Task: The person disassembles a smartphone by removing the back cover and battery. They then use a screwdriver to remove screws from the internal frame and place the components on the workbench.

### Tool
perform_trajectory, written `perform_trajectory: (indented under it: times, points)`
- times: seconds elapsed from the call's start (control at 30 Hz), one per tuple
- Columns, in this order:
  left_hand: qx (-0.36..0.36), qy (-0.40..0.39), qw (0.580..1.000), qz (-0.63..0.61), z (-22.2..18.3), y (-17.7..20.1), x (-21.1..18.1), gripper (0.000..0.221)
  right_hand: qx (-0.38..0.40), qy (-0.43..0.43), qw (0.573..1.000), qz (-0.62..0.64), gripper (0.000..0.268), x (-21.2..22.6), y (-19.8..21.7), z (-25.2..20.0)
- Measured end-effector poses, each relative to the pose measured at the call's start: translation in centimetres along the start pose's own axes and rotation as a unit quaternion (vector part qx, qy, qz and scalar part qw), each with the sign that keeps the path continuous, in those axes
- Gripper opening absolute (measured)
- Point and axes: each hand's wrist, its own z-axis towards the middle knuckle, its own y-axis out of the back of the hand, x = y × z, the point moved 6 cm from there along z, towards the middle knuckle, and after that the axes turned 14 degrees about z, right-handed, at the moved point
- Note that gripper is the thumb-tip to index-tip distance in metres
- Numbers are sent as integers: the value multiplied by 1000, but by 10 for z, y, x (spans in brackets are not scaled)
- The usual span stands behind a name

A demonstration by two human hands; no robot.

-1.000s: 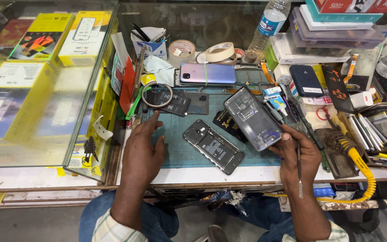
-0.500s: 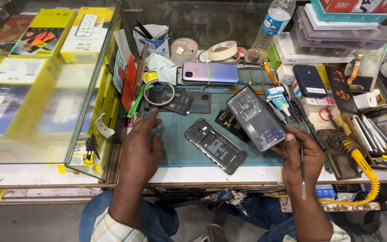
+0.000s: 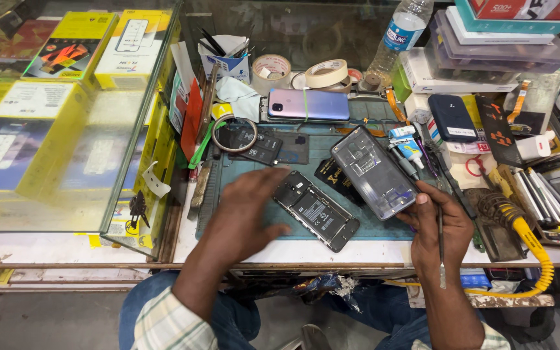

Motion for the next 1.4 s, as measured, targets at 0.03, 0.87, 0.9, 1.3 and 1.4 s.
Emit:
perform_trajectory:
  times: [0.03, 0.87, 0.9, 1.3, 1.4]
  points:
    - [23, -32, 999, -2, 6, -6, -6, 93, 1, 2, 1000, -4, 30, 0, 0, 0]
    - [61, -2, 998, 20, 15, -17, -14, 66, -77, 32, 996, -33, 20, 12, 17, 28]
    - [49, -2, 998, 29, 15, -15, -9, 61, -80, 25, 996, -29, 21, 17, 14, 29]
    - [-21, 51, 990, 130, 56, -10, 64, 62, 394, 100, 833, -376, 17, 14, -155, 28]
    - [5, 51, 989, 136, 63, -19, 69, 64, 456, 94, 775, -428, 16, -14, -191, 40]
